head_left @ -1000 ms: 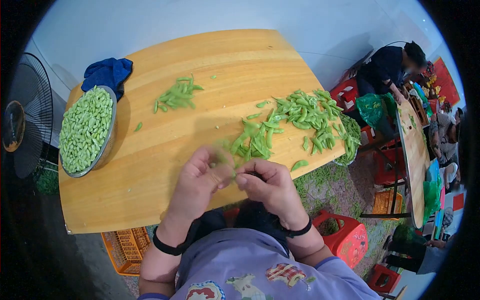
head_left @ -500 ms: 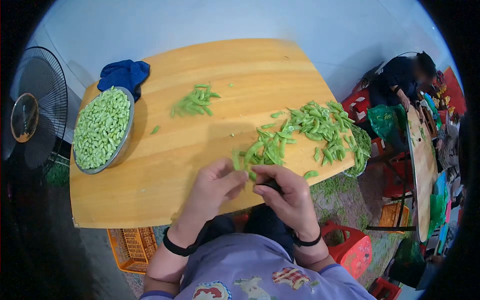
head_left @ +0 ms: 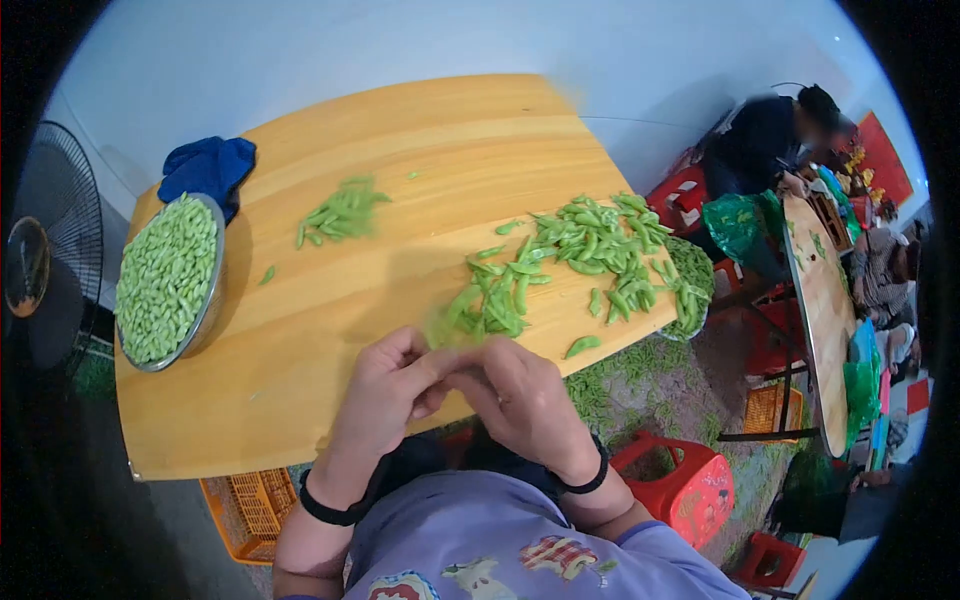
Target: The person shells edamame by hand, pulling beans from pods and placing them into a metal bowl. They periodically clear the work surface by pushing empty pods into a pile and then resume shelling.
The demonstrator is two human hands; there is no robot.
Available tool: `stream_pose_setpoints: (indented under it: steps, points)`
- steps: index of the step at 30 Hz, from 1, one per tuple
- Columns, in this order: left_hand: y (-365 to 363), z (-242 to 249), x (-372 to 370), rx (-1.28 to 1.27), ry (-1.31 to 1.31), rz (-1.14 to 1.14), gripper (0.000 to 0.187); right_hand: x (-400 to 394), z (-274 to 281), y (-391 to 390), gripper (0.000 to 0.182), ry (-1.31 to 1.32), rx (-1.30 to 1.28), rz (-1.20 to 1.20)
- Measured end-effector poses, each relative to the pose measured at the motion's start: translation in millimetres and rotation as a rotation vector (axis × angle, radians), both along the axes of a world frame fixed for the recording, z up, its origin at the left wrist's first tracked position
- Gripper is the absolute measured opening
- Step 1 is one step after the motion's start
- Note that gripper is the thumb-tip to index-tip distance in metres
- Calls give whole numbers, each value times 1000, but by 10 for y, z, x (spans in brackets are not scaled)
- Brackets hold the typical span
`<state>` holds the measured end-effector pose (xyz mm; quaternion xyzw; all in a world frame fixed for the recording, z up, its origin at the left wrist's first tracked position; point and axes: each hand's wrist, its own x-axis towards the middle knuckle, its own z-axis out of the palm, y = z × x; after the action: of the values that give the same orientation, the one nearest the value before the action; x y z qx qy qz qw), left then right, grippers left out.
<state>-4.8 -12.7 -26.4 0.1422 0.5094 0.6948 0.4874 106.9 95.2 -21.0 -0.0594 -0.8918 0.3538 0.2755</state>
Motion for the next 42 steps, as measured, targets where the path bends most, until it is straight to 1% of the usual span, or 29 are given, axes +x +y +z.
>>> stream_pose_setpoints:
  steps: [2, 3, 5, 10, 12, 13, 15, 19, 21, 22, 24, 25, 26, 28, 29, 30, 32, 36, 38, 39, 41, 42]
  points:
    - [3, 31, -7, -65, 62, 80, 20, 5, 6, -16, 22, 28, 35, 14]
    - [-3, 16, -29, -44, 50, 88, 22, 24, 32, -69, 23, 20, 30, -7]
    - [-6, 63, -19, -42, 46, 68, 22, 26, 34, -118, 27, 21, 59, -53]
    - [16, 38, 31, -1, 17, 30, 22, 70, -18, -109, 26, -32, 66, -86]
    - [26, 52, 54, -49, 60, 92, 21, 72, 8, -114, 25, -46, 66, -82]
    - [27, 53, 58, -47, 60, 88, 21, 68, 11, -127, 25, -46, 67, -86]
    - [48, 54, 69, -18, 5, 100, 19, 81, 17, -142, 22, -86, 13, -95]
    - [19, 102, 57, -29, 21, 26, 15, 114, -20, -57, 19, -49, -45, -68]
    - [-8, 89, 33, -19, 102, -35, 11, 127, -51, -7, 18, -42, -141, 13]
    - [-24, 79, 16, -20, 101, -54, 11, 122, -55, -4, 18, -41, -144, -6]
    - [-49, 56, 7, -45, 255, -46, 10, 113, -70, -29, 18, 26, -165, 69]
    - [-47, 87, 9, -68, 225, -41, 11, 127, -96, -72, 21, 13, -72, 15]
    - [-37, 63, 8, -65, 224, -65, 11, 120, -86, -94, 21, 12, -72, -8]
    - [-60, 1, 4, 8, 184, -17, 12, 120, -57, -128, 25, 127, -95, 20]
    - [-73, -17, -2, 46, 143, -45, 14, 134, -59, -98, 28, 103, -92, 51]
    - [-65, -10, 15, 43, 141, -59, 14, 137, -74, -104, 28, 103, -96, 38]
    - [-49, 5, 47, -22, 81, -3, 17, 116, -104, -133, 27, 149, -88, -11]
    - [-57, -46, 73, -2, 61, 3, 19, 139, -116, -104, 26, 109, -101, -17]
    - [-94, -75, 36, 35, 56, -68, 21, 150, -187, -47, 22, 132, -278, 123]
    - [-106, -81, 31, 30, 55, -72, 21, 153, -223, -4, 22, 132, -283, 118]
    - [-123, -79, 19, 67, 130, -169, 19, 137, -266, 95, 17, 75, -528, 271]
    - [-123, -73, 29, 63, 132, -168, 19, 149, -244, 135, 17, 77, -531, 274]
